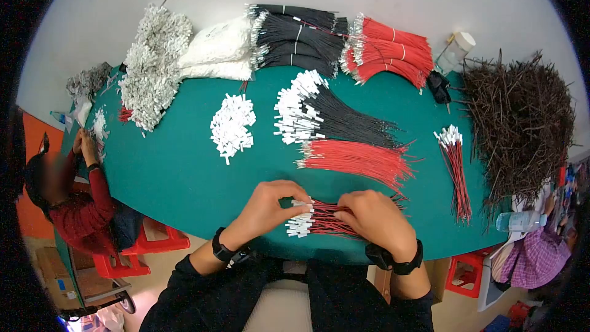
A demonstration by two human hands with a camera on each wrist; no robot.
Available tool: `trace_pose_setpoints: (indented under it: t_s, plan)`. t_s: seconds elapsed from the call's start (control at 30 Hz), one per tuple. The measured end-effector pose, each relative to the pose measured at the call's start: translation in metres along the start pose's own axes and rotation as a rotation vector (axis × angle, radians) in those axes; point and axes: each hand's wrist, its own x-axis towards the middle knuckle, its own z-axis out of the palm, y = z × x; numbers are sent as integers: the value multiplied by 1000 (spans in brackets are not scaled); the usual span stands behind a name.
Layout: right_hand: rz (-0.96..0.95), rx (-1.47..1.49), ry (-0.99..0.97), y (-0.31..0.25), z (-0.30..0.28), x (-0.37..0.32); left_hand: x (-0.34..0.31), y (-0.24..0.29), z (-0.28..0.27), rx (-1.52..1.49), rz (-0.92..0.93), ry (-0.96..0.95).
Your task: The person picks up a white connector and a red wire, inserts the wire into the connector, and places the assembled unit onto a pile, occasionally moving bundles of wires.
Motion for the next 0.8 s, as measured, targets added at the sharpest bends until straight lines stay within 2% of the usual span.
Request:
trace_pose_setpoints:
  t_s: [0.03,0.07,0.1,0.13,0.17,0.23,0.27,0.43,0.53,0.57,0.67,0.7,0.8]
  plan:
    - [3,3,0,3,3,2,2,-6,-1,66,114,8]
    - [-2,-57,113,5,4,4,4,-12,-3,132,228,16]
    - [-9,-117,227,6,5,7,11,-16,-9,134,226,13]
    - [-18,-177,342,8,6,12,23,-20,-19,280,205,144]
    - [-22,-176,345,9,7,21,35,-24,-28,427,186,280]
    - [-74,-225,525,11,8,46,59,-45,-39,521,139,344]
    - [-76,-228,537,15,11,58,68,-54,-43,608,87,402]
    - [-114,-330,510,35,26,89,80,-51,-47,727,92,361]
    - [-125,-311,501,41,27,90,66,-39,-54,446,-3,397]
    - [-164,-223,532,41,25,88,61,-35,-54,446,-10,397]
    - [-252,-45,587,38,16,84,49,-24,-56,-142,-26,364]
    - [-276,-8,607,36,13,82,46,-22,-56,-142,-31,370]
    - [-309,63,656,33,9,76,42,-14,-49,-548,-37,298]
